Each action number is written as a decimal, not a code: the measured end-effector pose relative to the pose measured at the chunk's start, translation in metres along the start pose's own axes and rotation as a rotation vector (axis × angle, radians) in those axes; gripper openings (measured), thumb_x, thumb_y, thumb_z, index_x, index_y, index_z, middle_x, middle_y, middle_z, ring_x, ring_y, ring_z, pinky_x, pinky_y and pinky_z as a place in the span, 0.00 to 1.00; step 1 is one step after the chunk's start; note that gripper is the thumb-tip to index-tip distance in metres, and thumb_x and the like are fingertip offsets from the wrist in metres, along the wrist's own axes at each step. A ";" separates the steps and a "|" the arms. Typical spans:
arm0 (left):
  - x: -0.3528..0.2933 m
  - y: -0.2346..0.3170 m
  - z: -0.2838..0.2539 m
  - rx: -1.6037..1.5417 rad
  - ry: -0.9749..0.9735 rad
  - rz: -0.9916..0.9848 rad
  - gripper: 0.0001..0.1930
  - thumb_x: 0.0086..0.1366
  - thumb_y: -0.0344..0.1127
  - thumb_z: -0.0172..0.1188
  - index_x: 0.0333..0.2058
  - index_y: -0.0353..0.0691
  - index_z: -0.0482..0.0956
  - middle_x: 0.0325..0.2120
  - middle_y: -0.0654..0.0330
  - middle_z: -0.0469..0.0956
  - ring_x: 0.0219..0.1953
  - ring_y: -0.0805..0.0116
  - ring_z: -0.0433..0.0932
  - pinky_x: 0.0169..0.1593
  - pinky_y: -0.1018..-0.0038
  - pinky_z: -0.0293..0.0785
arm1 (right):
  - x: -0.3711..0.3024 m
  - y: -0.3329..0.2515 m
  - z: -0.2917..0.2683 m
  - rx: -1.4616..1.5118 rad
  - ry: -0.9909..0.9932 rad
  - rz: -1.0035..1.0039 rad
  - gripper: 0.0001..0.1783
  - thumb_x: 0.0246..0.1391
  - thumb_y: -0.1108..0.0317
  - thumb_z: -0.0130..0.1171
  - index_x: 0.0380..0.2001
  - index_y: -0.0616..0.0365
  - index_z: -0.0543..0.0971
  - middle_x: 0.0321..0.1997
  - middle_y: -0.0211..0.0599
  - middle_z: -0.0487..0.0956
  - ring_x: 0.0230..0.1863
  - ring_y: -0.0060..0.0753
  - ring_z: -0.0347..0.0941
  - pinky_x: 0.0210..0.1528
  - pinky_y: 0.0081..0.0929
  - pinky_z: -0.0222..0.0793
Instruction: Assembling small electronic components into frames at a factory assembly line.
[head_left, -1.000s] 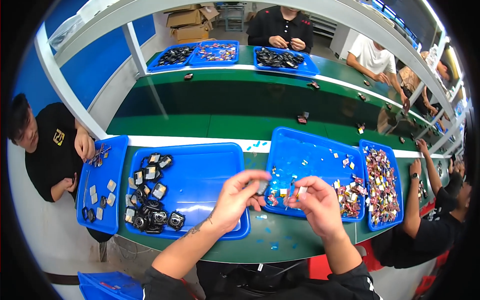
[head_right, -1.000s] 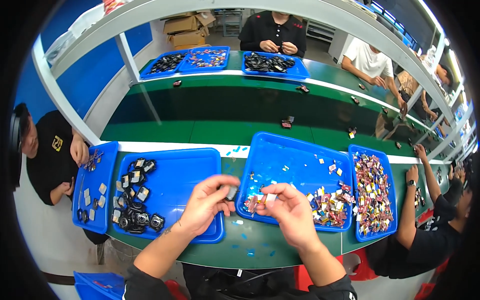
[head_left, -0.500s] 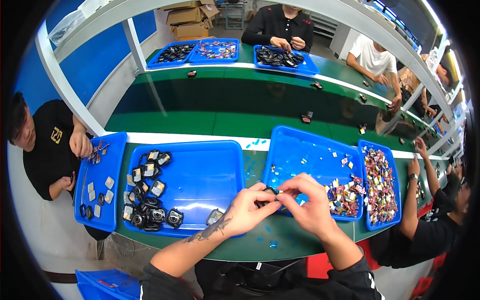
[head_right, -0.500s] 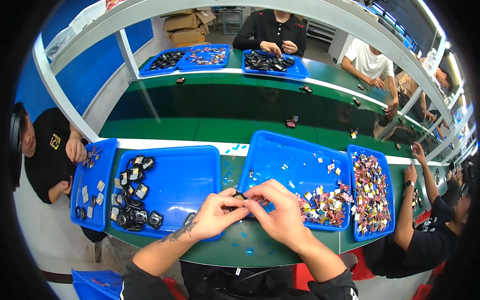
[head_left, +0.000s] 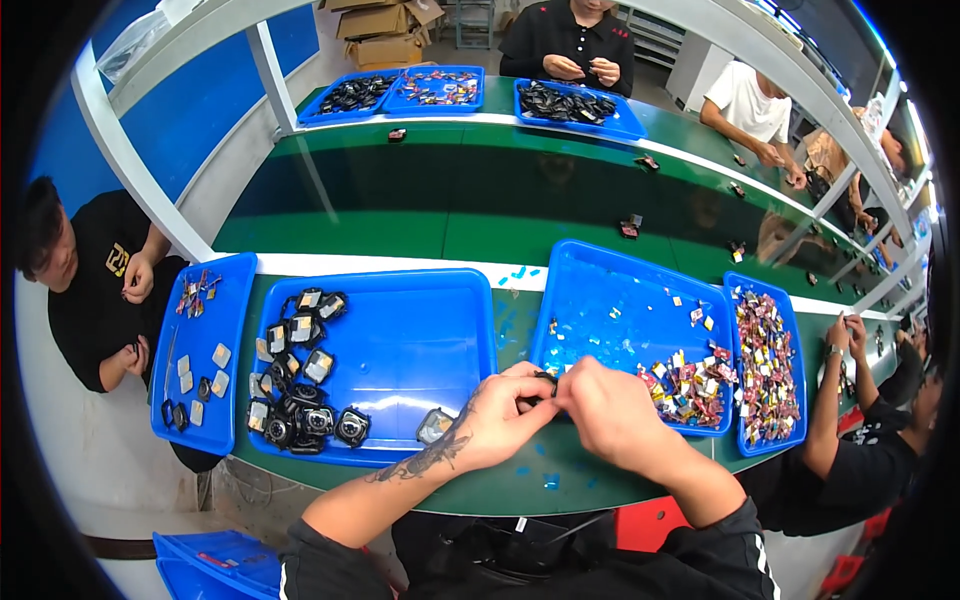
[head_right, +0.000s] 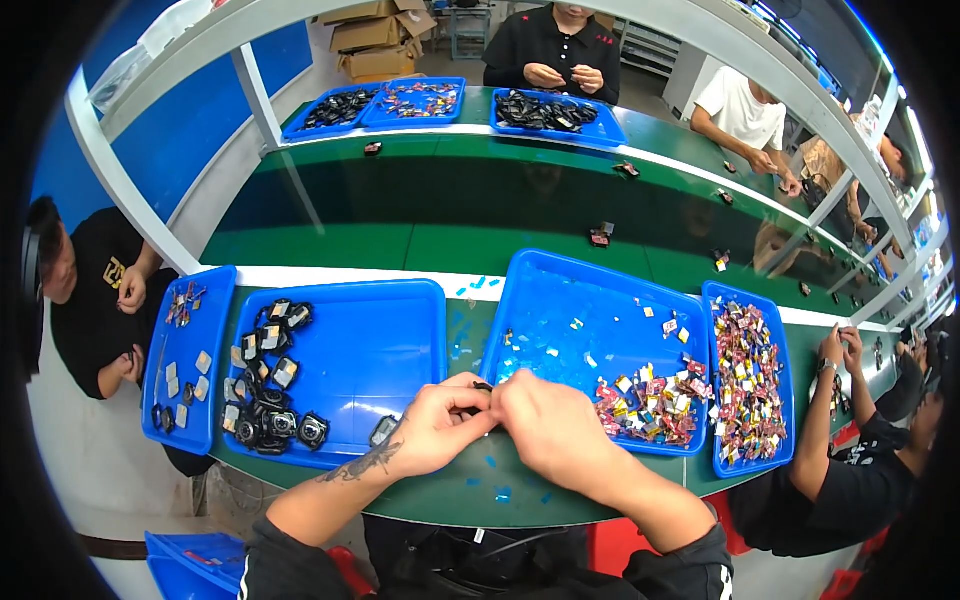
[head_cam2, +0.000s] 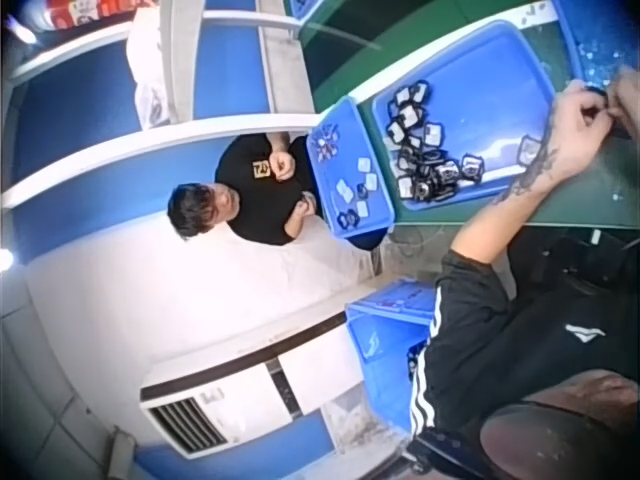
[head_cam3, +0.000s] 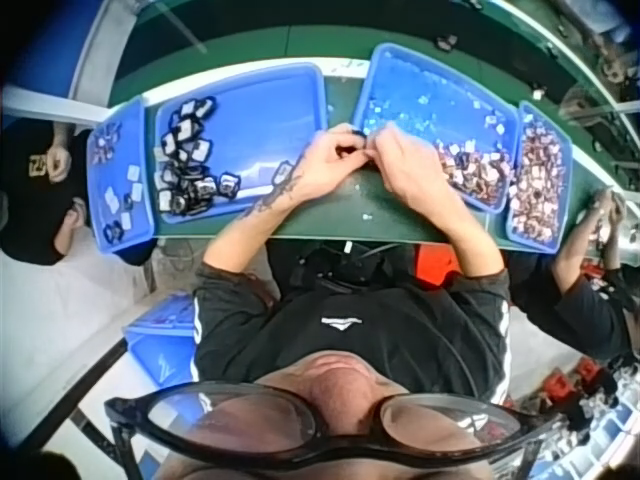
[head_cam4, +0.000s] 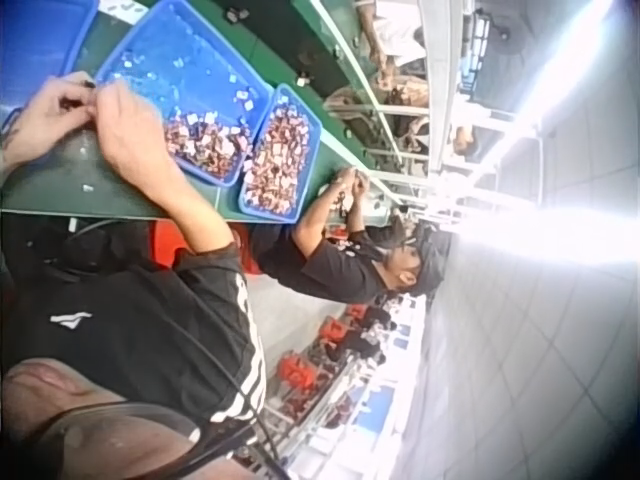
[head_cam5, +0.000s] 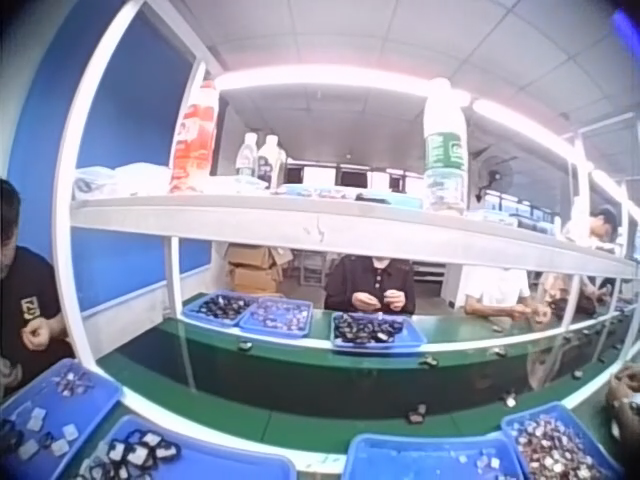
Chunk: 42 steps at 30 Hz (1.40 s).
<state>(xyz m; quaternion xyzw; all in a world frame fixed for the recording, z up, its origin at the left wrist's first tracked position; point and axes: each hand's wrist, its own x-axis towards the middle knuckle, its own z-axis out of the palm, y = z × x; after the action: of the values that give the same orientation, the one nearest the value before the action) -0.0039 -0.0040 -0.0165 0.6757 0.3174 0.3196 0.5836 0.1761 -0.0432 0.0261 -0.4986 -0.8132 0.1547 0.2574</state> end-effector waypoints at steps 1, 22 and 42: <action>0.001 0.001 -0.001 -0.001 -0.001 -0.001 0.08 0.62 0.32 0.61 0.36 0.34 0.80 0.35 0.62 0.71 0.27 0.81 0.70 0.29 0.81 0.66 | -0.005 0.001 0.002 -0.073 0.007 -0.101 0.06 0.53 0.72 0.56 0.33 0.60 0.70 0.30 0.43 0.73 0.31 0.48 0.75 0.31 0.41 0.70; 0.005 0.005 -0.008 -0.464 0.193 -0.005 0.13 0.67 0.26 0.51 0.50 0.37 0.66 0.36 0.58 0.76 0.31 0.75 0.76 0.33 0.79 0.73 | -0.015 0.027 -0.009 1.039 0.265 0.146 0.04 0.58 0.78 0.56 0.35 0.67 0.78 0.37 0.42 0.81 0.38 0.26 0.78 0.45 0.24 0.75; 0.000 0.009 -0.011 -0.496 0.056 0.160 0.20 0.63 0.19 0.55 0.54 0.25 0.69 0.44 0.53 0.77 0.47 0.67 0.77 0.53 0.72 0.75 | 0.000 -0.010 0.007 0.525 0.338 0.313 0.05 0.47 0.77 0.66 0.29 0.62 0.79 0.30 0.35 0.81 0.28 0.25 0.77 0.28 0.22 0.72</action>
<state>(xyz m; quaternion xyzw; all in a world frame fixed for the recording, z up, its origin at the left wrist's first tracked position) -0.0122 0.0008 -0.0063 0.5258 0.1908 0.4515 0.6952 0.1649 -0.0478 0.0248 -0.5526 -0.6053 0.3111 0.4811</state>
